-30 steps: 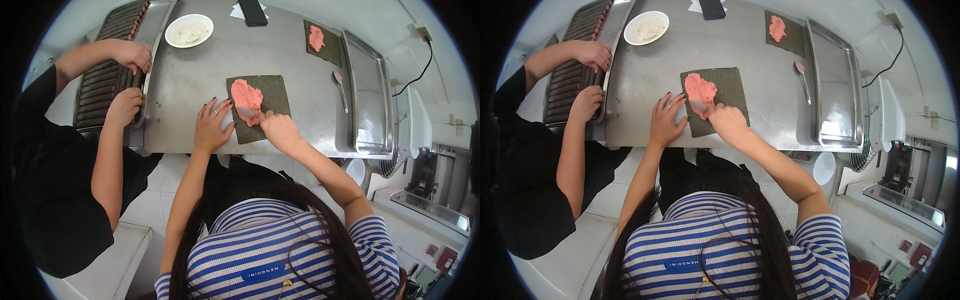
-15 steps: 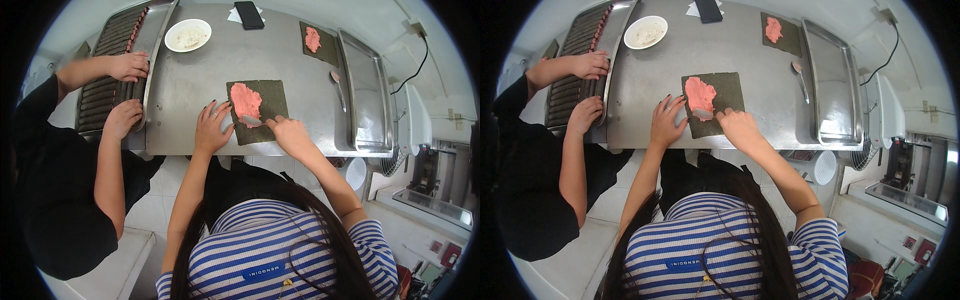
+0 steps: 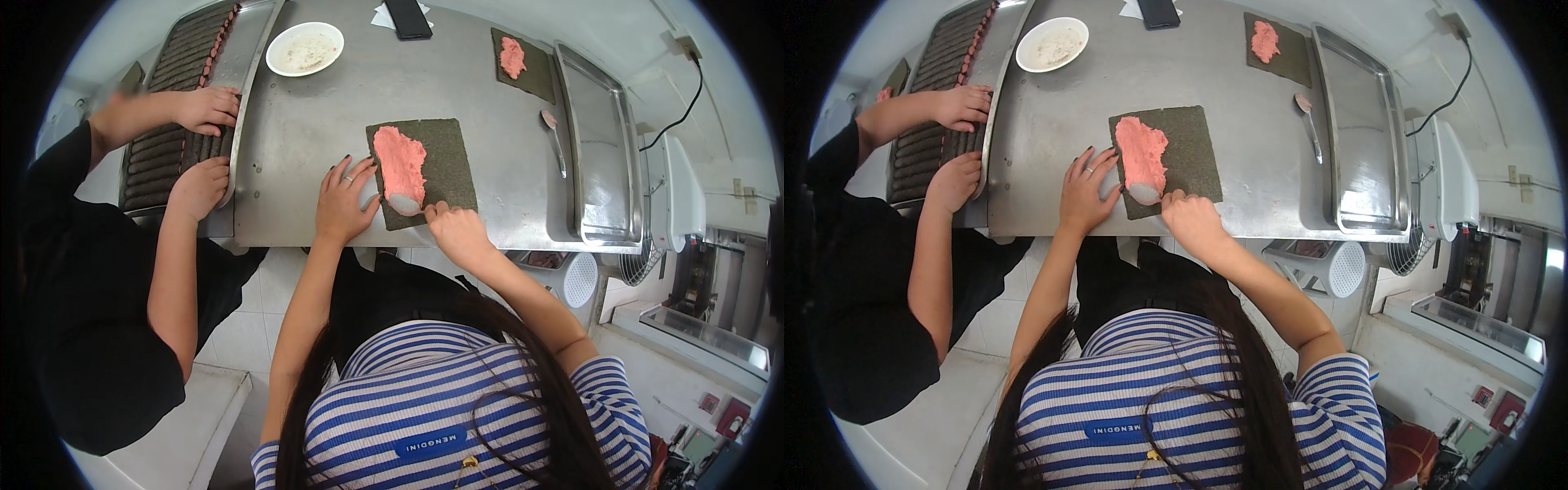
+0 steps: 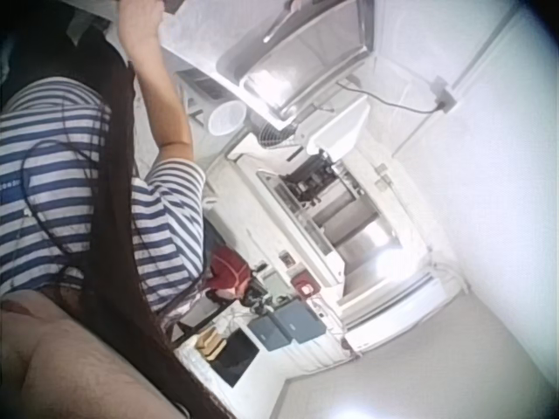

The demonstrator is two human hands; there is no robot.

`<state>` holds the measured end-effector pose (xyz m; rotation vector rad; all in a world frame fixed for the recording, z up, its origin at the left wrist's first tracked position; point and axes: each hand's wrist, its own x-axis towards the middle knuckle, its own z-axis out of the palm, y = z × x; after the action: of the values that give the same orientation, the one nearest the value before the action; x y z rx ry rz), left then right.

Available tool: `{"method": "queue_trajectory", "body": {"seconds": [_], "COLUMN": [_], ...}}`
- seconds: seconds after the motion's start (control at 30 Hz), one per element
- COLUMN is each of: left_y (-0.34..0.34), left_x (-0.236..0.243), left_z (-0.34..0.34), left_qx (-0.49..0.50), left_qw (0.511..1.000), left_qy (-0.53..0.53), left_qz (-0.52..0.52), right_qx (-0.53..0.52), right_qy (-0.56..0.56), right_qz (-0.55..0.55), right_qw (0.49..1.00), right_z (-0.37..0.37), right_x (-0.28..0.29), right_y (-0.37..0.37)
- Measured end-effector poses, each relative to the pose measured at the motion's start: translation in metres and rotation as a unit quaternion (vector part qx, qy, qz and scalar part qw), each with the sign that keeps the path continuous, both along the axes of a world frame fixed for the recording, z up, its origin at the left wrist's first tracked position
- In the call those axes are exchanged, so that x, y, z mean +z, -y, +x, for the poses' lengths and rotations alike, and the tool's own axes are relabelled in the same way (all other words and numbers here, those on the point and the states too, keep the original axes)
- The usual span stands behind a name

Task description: The person spreads a pink paste onto a sheet of nori using a spoon, then rolls the nori into a cylindrical shape. The finished roll is placed on a metal tray alongside other completed rolls.

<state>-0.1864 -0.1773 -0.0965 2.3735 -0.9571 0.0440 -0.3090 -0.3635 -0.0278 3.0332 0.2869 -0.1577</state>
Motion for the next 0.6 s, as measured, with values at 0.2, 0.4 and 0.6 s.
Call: {"method": "queue_trajectory", "body": {"seconds": [0.2, 0.4, 0.6], "left_y": [-0.001, -0.001, -0.001], "left_x": [-0.002, -0.001, 0.001], "left_z": [0.001, 0.001, 0.0], "left_qx": [-0.001, 0.001, -0.006], "left_qw": [1.0, 1.0, 1.0], "left_qy": [-0.009, -0.008, -0.001], "left_qz": [-0.007, -0.014, -0.018], "right_qx": [0.052, 0.038, -0.139], "right_qy": [0.03, 0.086, -0.001], "right_qz": [0.0, 0.095, 0.131], "right_qw": [0.998, 0.991, 0.982], "right_z": [-0.009, -0.015, 0.001], "right_x": [0.004, 0.025, 0.016], "right_y": [0.007, 0.028, 0.04]}}
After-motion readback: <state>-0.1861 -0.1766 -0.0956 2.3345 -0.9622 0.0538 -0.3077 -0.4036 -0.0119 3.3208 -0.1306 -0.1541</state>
